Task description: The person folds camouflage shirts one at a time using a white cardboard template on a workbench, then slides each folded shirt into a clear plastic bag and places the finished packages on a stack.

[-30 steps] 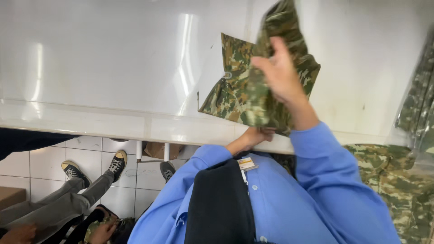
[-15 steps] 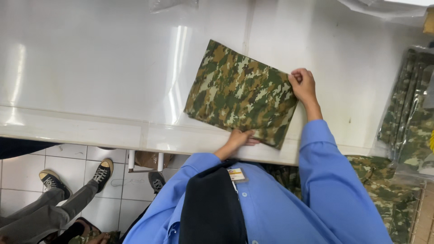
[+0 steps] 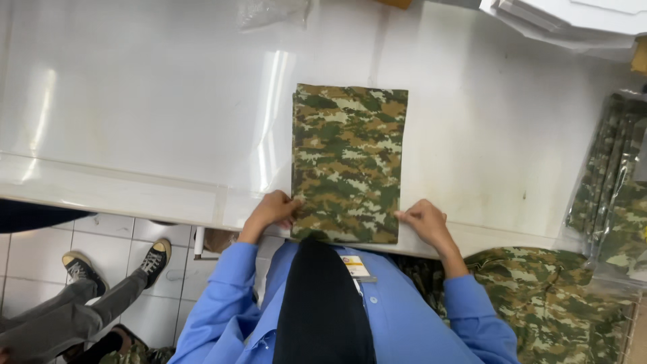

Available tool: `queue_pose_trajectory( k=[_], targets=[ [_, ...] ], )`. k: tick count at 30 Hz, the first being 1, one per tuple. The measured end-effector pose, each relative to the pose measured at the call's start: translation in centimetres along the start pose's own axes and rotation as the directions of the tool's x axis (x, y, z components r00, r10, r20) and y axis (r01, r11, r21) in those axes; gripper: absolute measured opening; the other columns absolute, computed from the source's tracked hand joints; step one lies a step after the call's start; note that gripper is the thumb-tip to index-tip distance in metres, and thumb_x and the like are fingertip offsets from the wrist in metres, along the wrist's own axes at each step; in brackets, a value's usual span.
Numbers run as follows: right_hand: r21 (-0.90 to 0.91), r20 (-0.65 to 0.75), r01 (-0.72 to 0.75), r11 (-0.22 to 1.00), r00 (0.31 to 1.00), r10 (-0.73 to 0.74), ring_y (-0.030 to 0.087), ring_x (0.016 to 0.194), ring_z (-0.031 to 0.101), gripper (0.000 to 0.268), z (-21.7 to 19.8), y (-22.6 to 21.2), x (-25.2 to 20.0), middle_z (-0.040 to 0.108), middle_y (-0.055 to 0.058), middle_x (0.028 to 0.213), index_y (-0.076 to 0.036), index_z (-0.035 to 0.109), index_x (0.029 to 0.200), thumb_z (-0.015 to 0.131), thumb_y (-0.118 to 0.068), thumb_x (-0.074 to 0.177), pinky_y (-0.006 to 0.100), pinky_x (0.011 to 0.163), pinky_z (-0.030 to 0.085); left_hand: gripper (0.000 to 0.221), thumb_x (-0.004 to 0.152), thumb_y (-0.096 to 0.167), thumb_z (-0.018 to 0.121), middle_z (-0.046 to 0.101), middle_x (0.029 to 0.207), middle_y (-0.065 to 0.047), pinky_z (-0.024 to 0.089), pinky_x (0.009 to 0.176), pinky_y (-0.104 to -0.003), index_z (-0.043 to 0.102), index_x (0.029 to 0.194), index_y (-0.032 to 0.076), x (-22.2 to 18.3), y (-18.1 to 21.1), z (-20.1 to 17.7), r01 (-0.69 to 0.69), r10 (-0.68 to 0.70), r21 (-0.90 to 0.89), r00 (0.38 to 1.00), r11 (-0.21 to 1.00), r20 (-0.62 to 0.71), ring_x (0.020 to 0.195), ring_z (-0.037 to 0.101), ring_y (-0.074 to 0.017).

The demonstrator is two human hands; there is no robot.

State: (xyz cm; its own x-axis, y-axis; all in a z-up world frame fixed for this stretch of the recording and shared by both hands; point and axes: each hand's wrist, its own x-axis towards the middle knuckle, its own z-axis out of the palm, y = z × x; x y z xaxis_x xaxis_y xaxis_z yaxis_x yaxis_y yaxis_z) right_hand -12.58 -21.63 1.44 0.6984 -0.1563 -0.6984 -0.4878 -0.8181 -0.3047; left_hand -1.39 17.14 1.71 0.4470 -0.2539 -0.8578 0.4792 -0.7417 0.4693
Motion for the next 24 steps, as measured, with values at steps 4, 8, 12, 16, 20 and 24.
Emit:
queue_pose_trajectory(
  k=[4, 8, 12, 16, 20, 24],
  targets=[
    [0.301, -0.350, 0.109, 0.947, 0.937, 0.003, 0.033, 0.094, 0.069, 0.027, -2.9, -2.8, 5.8, 0.071, 0.012, 0.094, -0.014, 0.080, 0.098, 0.075, -0.040, 0.097, 0.043, 0.082, 0.051, 0.047, 0.101, 0.047, 0.066, 0.074, 0.069, -0.015, 0.060, 0.059, -0.038, 0.079, 0.093, 0.003, 5.2, 1.5, -2.2, -0.172, 0.158, -0.003, 0.910, 0.985, -0.382, 0.066, 0.076, -0.0292],
    [0.281, -0.639, 0.269, 0.921, 0.769, -0.029, 0.031, 0.077, 0.072, 0.022, -6.9, -7.6, 11.8, 0.071, 0.008, 0.077, -0.015, 0.078, 0.098, 0.080, -0.036, 0.096, 0.039, 0.066, 0.051, 0.035, 0.092, 0.039, 0.075, 0.076, 0.083, -0.018, 0.059, 0.075, -0.056, 0.079, 0.093, 0.005, 8.2, 8.2, -5.2, -0.360, 0.298, 0.046, 0.686, 0.932, -0.664, 0.090, 0.073, -0.0486],
    [0.290, -0.639, 0.267, 0.919, 0.769, -0.022, 0.014, 0.070, 0.067, 0.014, -8.4, -8.0, 13.8, 0.069, -0.007, 0.072, -0.024, 0.077, 0.089, 0.085, -0.036, 0.089, 0.028, 0.065, 0.049, 0.028, 0.088, 0.037, 0.079, 0.077, 0.082, -0.014, 0.060, 0.074, -0.054, 0.078, 0.091, 0.009, 9.0, 10.8, -6.9, -0.364, 0.320, 0.077, 0.675, 0.928, -0.664, 0.088, 0.075, -0.0455],
    [0.305, -0.610, 0.376, 0.875, 0.783, -0.123, 0.018, 0.068, 0.061, 0.006, -8.8, -7.7, 13.3, 0.062, 0.000, 0.067, -0.024, 0.069, 0.111, 0.063, -0.025, 0.108, 0.034, 0.067, 0.047, 0.020, 0.101, 0.030, 0.057, 0.074, 0.083, -0.021, 0.059, 0.075, -0.059, 0.068, 0.104, 0.014, 8.5, 11.6, -7.1, -0.361, 0.435, 0.249, 0.667, 0.899, -0.605, 0.088, 0.073, -0.0497],
    [0.138, -0.690, 0.421, 0.897, 0.691, -0.218, 0.031, 0.060, 0.062, 0.009, -8.5, -9.0, 14.1, 0.060, 0.006, 0.058, -0.022, 0.064, 0.110, 0.056, -0.025, 0.113, 0.040, 0.064, 0.047, 0.020, 0.105, 0.026, 0.044, 0.071, 0.081, -0.028, 0.058, 0.075, -0.063, 0.059, 0.111, 0.014, 8.8, 12.5, -7.2, -0.324, 0.459, 0.326, 0.640, 0.888, -0.616, 0.087, 0.071, -0.0557],
    [0.208, -0.736, 0.362, 0.909, 0.670, -0.098, 0.020, 0.050, 0.055, 0.021, -7.9, -9.5, 14.7, 0.052, -0.002, 0.048, -0.020, 0.061, 0.091, 0.073, -0.029, 0.105, 0.032, 0.058, 0.041, 0.019, 0.105, 0.026, 0.045, 0.071, 0.082, -0.027, 0.057, 0.075, -0.063, 0.058, 0.107, 0.011, 9.3, 12.5, -8.0, -0.292, 0.380, 0.246, 0.652, 0.924, -0.656, 0.088, 0.071, -0.0554]
  ],
)
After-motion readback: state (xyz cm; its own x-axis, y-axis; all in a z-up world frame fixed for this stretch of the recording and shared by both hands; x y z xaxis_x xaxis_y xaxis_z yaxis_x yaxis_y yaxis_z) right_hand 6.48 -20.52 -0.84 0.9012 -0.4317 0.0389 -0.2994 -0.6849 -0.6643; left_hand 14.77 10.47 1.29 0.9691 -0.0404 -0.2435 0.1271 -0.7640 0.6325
